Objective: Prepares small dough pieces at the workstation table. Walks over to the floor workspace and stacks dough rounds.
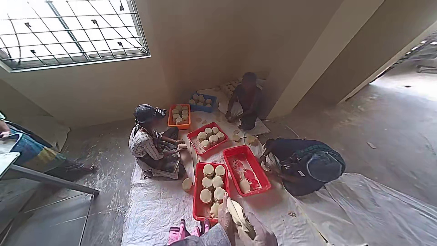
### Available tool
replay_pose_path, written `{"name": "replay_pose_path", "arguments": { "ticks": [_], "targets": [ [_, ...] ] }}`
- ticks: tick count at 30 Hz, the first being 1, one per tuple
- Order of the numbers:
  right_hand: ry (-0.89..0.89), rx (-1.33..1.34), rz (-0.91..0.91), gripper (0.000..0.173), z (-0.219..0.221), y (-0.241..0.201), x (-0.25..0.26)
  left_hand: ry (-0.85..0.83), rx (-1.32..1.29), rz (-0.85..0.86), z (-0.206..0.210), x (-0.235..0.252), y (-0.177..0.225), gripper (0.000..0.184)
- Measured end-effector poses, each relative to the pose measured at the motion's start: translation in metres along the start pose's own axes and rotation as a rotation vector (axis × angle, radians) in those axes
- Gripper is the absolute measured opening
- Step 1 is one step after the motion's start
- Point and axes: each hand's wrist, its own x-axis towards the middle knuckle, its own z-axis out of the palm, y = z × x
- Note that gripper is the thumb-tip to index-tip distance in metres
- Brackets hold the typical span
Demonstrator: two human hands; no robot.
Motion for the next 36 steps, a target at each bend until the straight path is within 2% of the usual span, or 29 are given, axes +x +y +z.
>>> {"name": "replay_pose_path", "arguments": {
  "ticks": [2,5,7,9,11,14,16,18,20,22,24,26,27,29,30,32,36],
  "targets": [
    [0.060,0.064,-0.028,0.031,-0.002,-0.003,0.006,0.053,-0.197,-0.020,0.031,0.011,0.016,0.052],
    [0.191,0.161,-0.069,0.040,0.003,-0.005,0.011,0.005,-0.302,-0.004,0.039,0.013,0.038,0.056],
    [0.140,0.055,0.020,0.051,0.002,-0.011,0.018,-0.021,-0.235,0.004,0.039,0.015,0.048,0.055],
    [0.097,-0.004,0.098,0.040,0.002,-0.021,0.026,-0.004,-0.182,-0.019,0.038,0.021,0.051,0.054],
    [0.172,0.024,0.042,0.034,0.003,-0.033,0.030,-0.021,-0.170,-0.039,0.035,0.024,0.059,0.053],
    [0.285,0.084,-0.031,0.044,0.009,-0.038,0.027,-0.067,-0.126,-0.015,0.028,0.027,0.074,0.058],
    [0.245,0.026,0.044,0.053,0.014,-0.038,0.031,-0.113,-0.136,0.012,0.024,0.032,0.078,0.051],
    [0.228,-0.041,0.123,0.044,0.022,-0.042,0.038,-0.172,-0.119,0.024,0.018,0.035,0.080,0.047],
    [0.221,-0.025,0.163,0.032,0.027,-0.052,0.045,-0.243,-0.087,0.094,0.008,0.041,0.082,0.044],
    [0.244,0.083,0.163,0.033,0.033,-0.057,0.046,-0.299,0.010,0.213,-0.004,0.046,0.092,0.044],
    [0.239,0.269,0.181,0.048,0.041,-0.052,0.046,-0.404,0.247,0.417,-0.017,0.055,0.102,0.045],
    [0.222,0.407,0.254,0.063,0.051,-0.048,0.050,-0.580,0.607,0.600,-0.029,0.066,0.115,0.049],
    [0.203,0.445,0.283,0.064,0.056,-0.047,0.052,-0.665,0.779,0.646,-0.034,0.070,0.124,0.051],
    [0.159,0.511,0.306,0.050,0.061,-0.050,0.056,-0.745,0.959,0.657,-0.042,0.073,0.142,0.051],
    [0.145,0.508,0.300,0.038,0.062,-0.053,0.059,-0.746,0.964,0.687,-0.045,0.076,0.148,0.051],
    [0.112,0.470,0.282,0.030,0.064,-0.059,0.061,-0.738,0.917,0.732,-0.053,0.078,0.156,0.050],
    [0.101,0.280,0.299,0.036,0.072,-0.084,0.065,-0.661,0.728,0.768,-0.069,0.083,0.146,0.050]
  ]
}}
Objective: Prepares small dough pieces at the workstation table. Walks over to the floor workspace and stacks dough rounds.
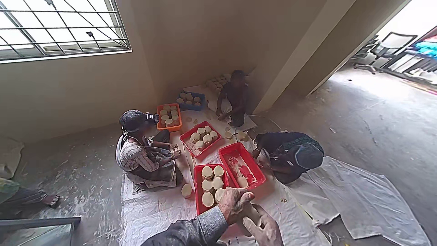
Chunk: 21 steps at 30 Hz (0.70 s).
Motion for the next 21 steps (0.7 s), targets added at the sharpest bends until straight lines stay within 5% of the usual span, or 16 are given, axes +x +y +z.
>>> {"name": "replay_pose_path", "arguments": {
  "ticks": [3,8,11,15,18,21],
  "targets": [
    [0.075,-0.086,-0.051,0.029,0.013,-0.027,-0.007,0.170,-0.298,-0.090,0.005,-0.009,-0.011,0.052],
    [0.190,-0.031,-0.206,0.041,0.025,-0.025,-0.019,0.342,-0.783,-0.361,0.013,-0.014,-0.004,0.052],
    [0.188,-0.164,-0.172,0.025,0.033,-0.024,-0.013,0.399,-0.899,-0.416,0.022,-0.010,-0.008,0.056],
    [0.352,-0.044,-0.344,0.026,0.033,-0.030,-0.023,0.419,-1.072,-0.520,0.014,-0.012,0.006,0.064],
    [0.277,-0.097,-0.184,0.039,0.033,-0.025,-0.028,0.447,-1.038,-0.520,0.018,-0.013,0.009,0.059],
    [0.276,-0.165,-0.166,0.027,0.035,-0.022,-0.030,0.463,-1.034,-0.508,0.022,-0.018,0.006,0.058]
  ]
}}
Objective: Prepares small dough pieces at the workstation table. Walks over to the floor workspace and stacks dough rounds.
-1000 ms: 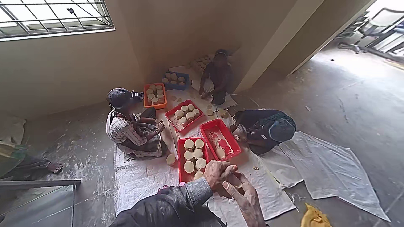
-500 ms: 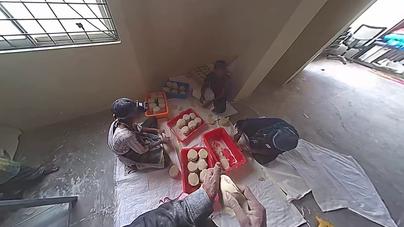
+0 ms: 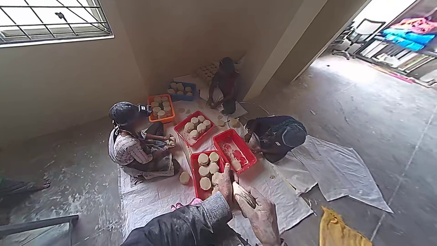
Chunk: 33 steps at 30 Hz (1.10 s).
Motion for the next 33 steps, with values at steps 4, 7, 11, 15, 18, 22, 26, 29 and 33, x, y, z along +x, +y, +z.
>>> {"name": "replay_pose_path", "arguments": {
  "ticks": [4,7,11,15,18,22,26,29,33],
  "targets": [
    [0.128,0.139,-0.112,0.037,-0.008,-0.005,-0.009,0.088,0.007,-0.105,0.004,-0.017,0.013,0.059],
    [-0.013,-0.021,-0.014,0.037,-0.004,0.002,-0.005,0.147,0.066,-0.077,0.004,-0.019,0.005,0.051],
    [0.113,0.141,-0.193,0.029,-0.005,-0.006,-0.011,0.175,-0.001,-0.035,-0.001,-0.026,0.007,0.058],
    [-0.040,0.027,-0.067,0.037,-0.006,-0.004,-0.010,0.103,-0.071,-0.073,-0.002,-0.035,0.004,0.068],
    [-0.007,0.054,-0.111,0.025,-0.006,-0.005,-0.010,0.138,-0.119,-0.088,-0.001,-0.041,0.007,0.067],
    [0.003,0.170,-0.155,0.038,-0.009,-0.005,-0.016,0.153,-0.142,-0.053,-0.001,-0.045,0.006,0.059],
    [-0.058,0.068,-0.096,0.027,-0.002,-0.005,-0.017,0.124,-0.072,-0.072,-0.002,-0.045,0.003,0.059],
    [0.055,0.157,-0.089,0.029,-0.012,-0.001,-0.020,0.081,0.029,-0.132,-0.010,-0.057,0.011,0.058],
    [0.114,0.098,0.024,0.031,-0.019,0.017,-0.011,-0.293,0.248,-0.155,-0.024,-0.058,0.007,0.039]
  ]
}}
